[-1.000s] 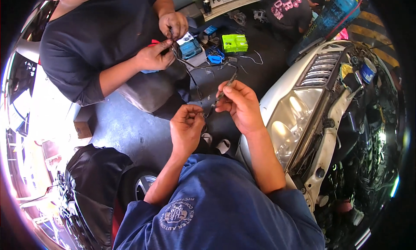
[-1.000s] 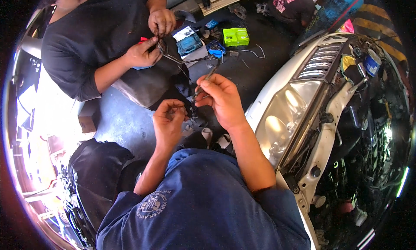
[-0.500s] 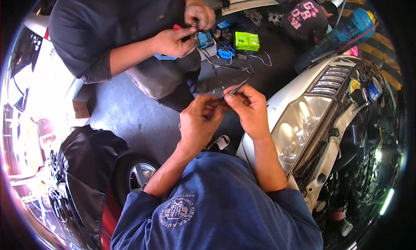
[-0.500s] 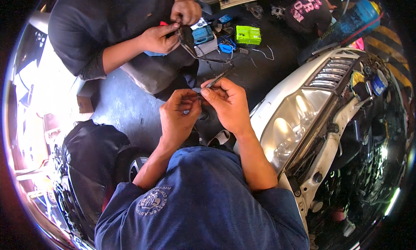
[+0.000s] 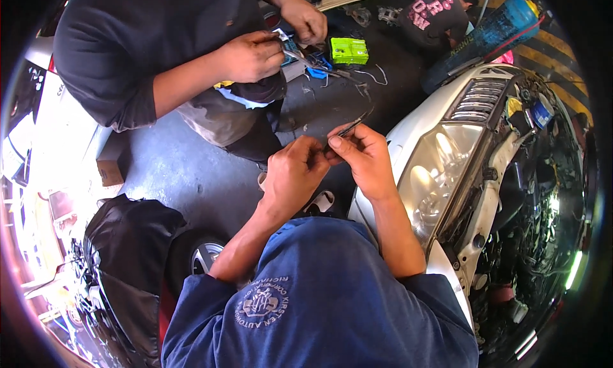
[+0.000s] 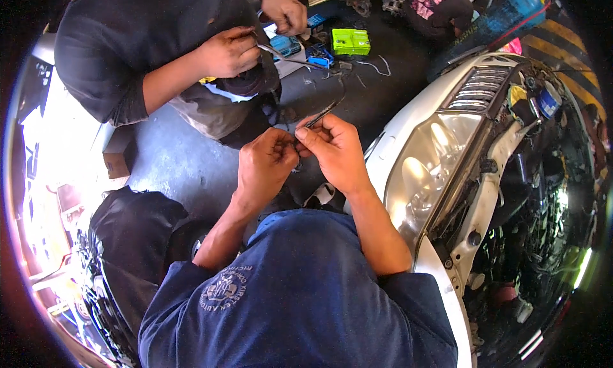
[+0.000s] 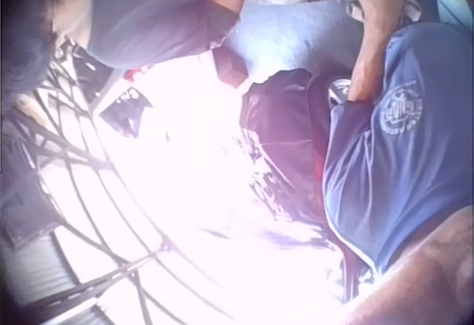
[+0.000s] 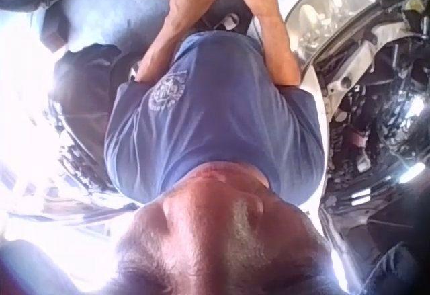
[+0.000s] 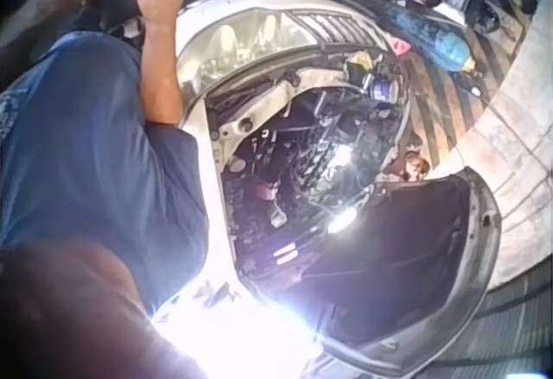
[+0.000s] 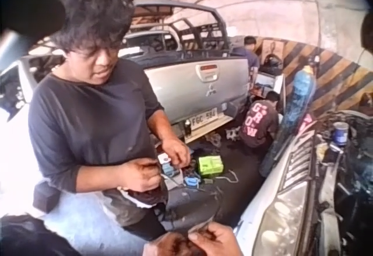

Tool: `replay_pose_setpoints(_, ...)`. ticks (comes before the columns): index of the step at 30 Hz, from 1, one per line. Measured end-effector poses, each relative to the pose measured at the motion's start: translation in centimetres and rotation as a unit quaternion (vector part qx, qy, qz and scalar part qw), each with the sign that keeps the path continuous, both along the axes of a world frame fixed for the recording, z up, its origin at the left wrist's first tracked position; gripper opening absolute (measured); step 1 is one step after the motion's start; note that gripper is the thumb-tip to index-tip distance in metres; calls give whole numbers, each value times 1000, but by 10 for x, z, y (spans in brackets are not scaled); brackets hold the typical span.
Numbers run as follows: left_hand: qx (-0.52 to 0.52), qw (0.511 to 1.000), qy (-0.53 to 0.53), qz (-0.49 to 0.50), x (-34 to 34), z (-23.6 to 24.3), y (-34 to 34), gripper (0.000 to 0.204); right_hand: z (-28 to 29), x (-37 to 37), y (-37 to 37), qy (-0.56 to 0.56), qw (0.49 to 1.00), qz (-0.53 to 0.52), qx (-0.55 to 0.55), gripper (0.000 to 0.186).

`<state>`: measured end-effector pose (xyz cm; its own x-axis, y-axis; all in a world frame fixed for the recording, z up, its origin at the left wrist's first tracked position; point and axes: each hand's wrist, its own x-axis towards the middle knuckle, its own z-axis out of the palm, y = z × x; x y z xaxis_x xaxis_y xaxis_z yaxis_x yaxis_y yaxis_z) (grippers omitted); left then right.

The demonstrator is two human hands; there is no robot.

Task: Repairing or splicing wires within the engine bay and near the front of a vehicle with a colleague.

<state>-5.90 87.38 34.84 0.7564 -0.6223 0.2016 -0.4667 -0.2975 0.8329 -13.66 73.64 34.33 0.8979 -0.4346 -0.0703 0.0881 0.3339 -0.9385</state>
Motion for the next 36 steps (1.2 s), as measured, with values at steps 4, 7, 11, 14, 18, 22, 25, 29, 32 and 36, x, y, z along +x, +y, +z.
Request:
replay_pose_setpoints(4, -42, 998, 50, 8, -4, -12, -3, 11, 6, -3, -7, -1, 999, -14, 35, 13)
replay_pose_setpoints(7, -17, 991, 135, -1, -5, -30, 0, 13, 15, -8, -24, -75, 986, -46, 145, 14)
replay_pose_setpoints(11, -49, 983, 173, 38, -7, -43, 7, 14, 22, -14, -46, -99, 979, -36, 174, 15)
replay_pose_setpoints(14, -110, 989, 93, 30, -4, -33, 8, 20, 19, -14, -48, -105, 971, -19, 213, 16)
replay_pose_setpoints(18, -21, 987, 133, -84, -3, -3, 4, 32, 14, -11, -44, -90, 966, -1, 244, 18)
replay_pose_setpoints(22, -141, 982, 26, -125, -3, 0, -30, 23, 13, -8, -46, -82, 955, 10, 286, 22)
replay_pose_setpoints(25, -52, 956, 225, -180, -3, -2, -24, 22, 13, -9, -52, -83, 951, 23, 298, 25)
replay_pose_setpoints(29, -177, 857, 457, -157, -2, -4, -24, 25, 2, -13, -49, -54, 988, 32, 139, 31)
replay_pose_setpoints(32, -260, 770, 571, -120, 10, 2, -23, 30, -13, -23, -36, -34, 989, 120, 77, 37)
replay_pose_setpoints(36, -302, 707, 633, -94, 31, 11, -24, 34, -35, -34, -17, 17, 967, 247, 55, 34)
